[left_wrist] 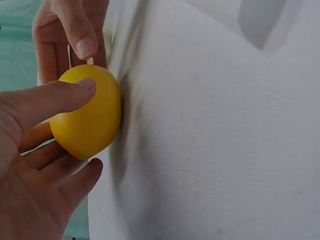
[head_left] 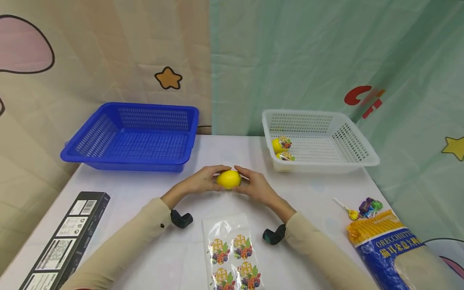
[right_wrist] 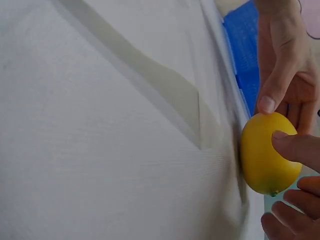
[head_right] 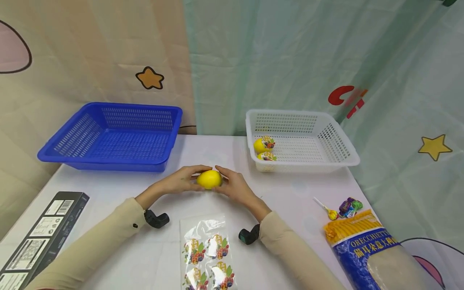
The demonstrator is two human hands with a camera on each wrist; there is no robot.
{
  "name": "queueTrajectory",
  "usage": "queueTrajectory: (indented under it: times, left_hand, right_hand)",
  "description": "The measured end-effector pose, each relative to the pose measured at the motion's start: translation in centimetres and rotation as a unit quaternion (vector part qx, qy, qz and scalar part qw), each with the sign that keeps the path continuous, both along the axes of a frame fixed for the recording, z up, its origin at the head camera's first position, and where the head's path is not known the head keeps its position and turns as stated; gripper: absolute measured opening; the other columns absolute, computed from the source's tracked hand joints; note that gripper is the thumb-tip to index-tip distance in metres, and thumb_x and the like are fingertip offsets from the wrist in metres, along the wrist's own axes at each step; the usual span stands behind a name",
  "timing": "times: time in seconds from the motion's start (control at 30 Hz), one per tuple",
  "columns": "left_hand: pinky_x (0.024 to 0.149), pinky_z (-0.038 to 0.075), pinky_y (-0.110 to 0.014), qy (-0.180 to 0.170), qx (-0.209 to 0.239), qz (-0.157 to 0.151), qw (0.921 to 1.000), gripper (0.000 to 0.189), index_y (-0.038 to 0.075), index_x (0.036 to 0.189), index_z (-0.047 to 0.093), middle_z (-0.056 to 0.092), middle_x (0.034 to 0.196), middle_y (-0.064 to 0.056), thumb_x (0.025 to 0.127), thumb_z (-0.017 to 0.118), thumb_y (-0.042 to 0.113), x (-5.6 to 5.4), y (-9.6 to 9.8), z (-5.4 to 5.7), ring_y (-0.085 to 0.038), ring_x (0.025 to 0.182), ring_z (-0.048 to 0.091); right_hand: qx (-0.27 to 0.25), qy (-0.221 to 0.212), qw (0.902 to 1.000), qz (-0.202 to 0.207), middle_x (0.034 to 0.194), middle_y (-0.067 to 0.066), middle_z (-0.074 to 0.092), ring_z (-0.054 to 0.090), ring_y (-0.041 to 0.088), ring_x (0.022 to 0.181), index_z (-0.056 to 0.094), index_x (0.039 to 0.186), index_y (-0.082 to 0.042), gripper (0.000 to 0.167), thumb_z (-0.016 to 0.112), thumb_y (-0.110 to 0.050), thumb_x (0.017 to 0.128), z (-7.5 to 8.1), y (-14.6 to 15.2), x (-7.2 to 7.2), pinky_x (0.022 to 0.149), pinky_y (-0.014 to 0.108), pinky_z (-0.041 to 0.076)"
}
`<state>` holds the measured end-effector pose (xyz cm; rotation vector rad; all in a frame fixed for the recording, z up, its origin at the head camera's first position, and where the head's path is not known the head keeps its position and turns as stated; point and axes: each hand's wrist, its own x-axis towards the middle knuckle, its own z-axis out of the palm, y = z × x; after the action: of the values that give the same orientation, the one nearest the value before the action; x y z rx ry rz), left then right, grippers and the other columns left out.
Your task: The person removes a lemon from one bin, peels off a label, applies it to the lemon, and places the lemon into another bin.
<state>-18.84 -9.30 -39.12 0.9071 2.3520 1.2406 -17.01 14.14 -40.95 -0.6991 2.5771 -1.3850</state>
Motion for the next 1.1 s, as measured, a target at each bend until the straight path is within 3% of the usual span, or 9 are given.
queueTrajectory:
  times: [0.1, 0.23, 0.3, 0.4, 0.53, 0.7, 0.8, 0.97, 1.1]
  left_hand:
    - [0.111, 0.036, -0.046, 0.009, -0.013, 0.005, 0.9999, 0.068, -0.005, 0.143, 0.044, 0.049, 0.144, -0.019, 0.084, 0.076, 0.005, 0.1, 0.2, 0.0, -0.034, 0.134, 0.045]
    - [0.112, 0.034, -0.049, 0.023, -0.029, 0.014, 0.9992, 0.071, -0.006, 0.143, 0.044, 0.048, 0.144, -0.02, 0.083, 0.079, 0.01, 0.3, 0.3, 0.0, -0.036, 0.133, 0.045]
    - [0.113, 0.033, -0.049, 0.025, -0.034, 0.018, 0.999, 0.073, -0.005, 0.143, 0.044, 0.048, 0.145, -0.02, 0.081, 0.08, 0.011, 0.3, 0.3, 0.0, -0.036, 0.134, 0.044]
    - [0.113, 0.031, -0.051, 0.025, -0.039, 0.017, 0.9988, 0.075, -0.003, 0.143, 0.044, 0.048, 0.145, -0.019, 0.081, 0.081, 0.014, 0.4, 0.3, 0.1, -0.036, 0.135, 0.043]
    - [0.114, 0.03, -0.051, 0.018, -0.04, 0.018, 0.9989, 0.074, -0.001, 0.144, 0.045, 0.048, 0.145, -0.018, 0.081, 0.081, 0.015, 0.5, 0.2, 0.3, -0.036, 0.136, 0.041]
    - [0.114, 0.03, -0.05, 0.027, -0.041, 0.026, 0.9984, 0.075, 0.0, 0.144, 0.045, 0.048, 0.146, -0.016, 0.083, 0.08, 0.025, 0.6, -0.2, 0.7, -0.034, 0.136, 0.041]
    - [0.114, 0.031, -0.05, 0.037, -0.039, 0.031, 0.9981, 0.073, 0.002, 0.145, 0.045, 0.047, 0.147, -0.015, 0.086, 0.077, 0.03, 0.8, -0.4, 1.4, -0.033, 0.137, 0.04]
    - [0.112, 0.033, -0.051, 0.069, -0.022, 0.029, 0.9969, 0.057, 0.004, 0.141, 0.051, 0.052, 0.143, -0.012, 0.092, 0.07, 0.027, 1.5, -0.9, 3.8, -0.03, 0.136, 0.042]
    - [0.108, 0.04, -0.048, 0.099, 0.001, 0.01, 0.9951, 0.038, 0.006, 0.129, 0.063, 0.062, 0.132, -0.007, 0.095, 0.067, 0.021, 2.5, -1.2, 5.7, -0.025, 0.128, 0.052]
  right_hand:
    - [0.011, 0.053, 0.9984, -0.017, 0.149, 0.01, 0.046, 0.042, 0.027, 0.137, 0.046, 0.145, -0.003, 0.069, 0.078, -0.013, 0.085, 0.7, 0.5, 0.7, 0.11, 0.043, 0.038]
    - [0.007, 0.109, 0.9938, -0.02, 0.132, 0.008, 0.061, 0.057, 0.023, 0.121, 0.06, 0.132, -0.005, 0.049, 0.076, -0.014, 0.086, 1.4, 1.4, 2.2, 0.101, 0.043, 0.047]
    - [0.015, 0.096, 0.9951, 0.021, 0.122, 0.006, 0.066, 0.061, 0.022, 0.109, 0.065, 0.124, -0.006, 0.041, 0.077, -0.018, 0.087, 1.7, 1.9, 3.2, 0.092, 0.04, 0.052]
    - [0.057, 0.036, 0.9925, 0.102, 0.118, 0.001, 0.066, 0.06, 0.019, 0.1, 0.066, 0.122, -0.01, 0.044, 0.079, -0.029, 0.085, 1.8, 2.4, 4.7, 0.085, 0.035, 0.053]
    - [0.131, 0.0, 0.9791, 0.156, 0.126, -0.006, 0.058, 0.052, 0.015, 0.107, 0.064, 0.128, -0.017, 0.057, 0.082, -0.041, 0.079, 1.2, 2.5, 6.1, 0.091, 0.034, 0.048]
    - [0.15, 0.012, 0.9759, 0.158, 0.118, -0.012, 0.055, 0.049, 0.01, 0.11, 0.067, 0.112, -0.021, 0.036, 0.083, -0.031, 0.08, 0.0, 2.2, 6.5, 0.097, 0.033, 0.044]
    - [0.132, 0.0, 0.9794, 0.153, 0.107, -0.014, 0.058, 0.052, 0.008, 0.097, 0.067, 0.104, -0.022, 0.024, 0.079, -0.027, 0.085, -0.1, 2.4, 6.3, 0.087, 0.028, 0.047]
    - [0.076, -0.054, 0.9877, 0.126, 0.083, -0.011, 0.061, 0.053, 0.009, 0.075, 0.07, 0.104, -0.022, 0.016, 0.071, -0.033, 0.092, 0.9, 3.1, 5.7, 0.064, 0.023, 0.044]
    - [0.01, -0.08, 0.993, 0.086, 0.077, -0.004, 0.062, 0.055, 0.014, 0.069, 0.071, 0.099, -0.017, 0.017, 0.062, -0.032, 0.098, 2.3, 3.6, 5.2, 0.06, 0.026, 0.045]
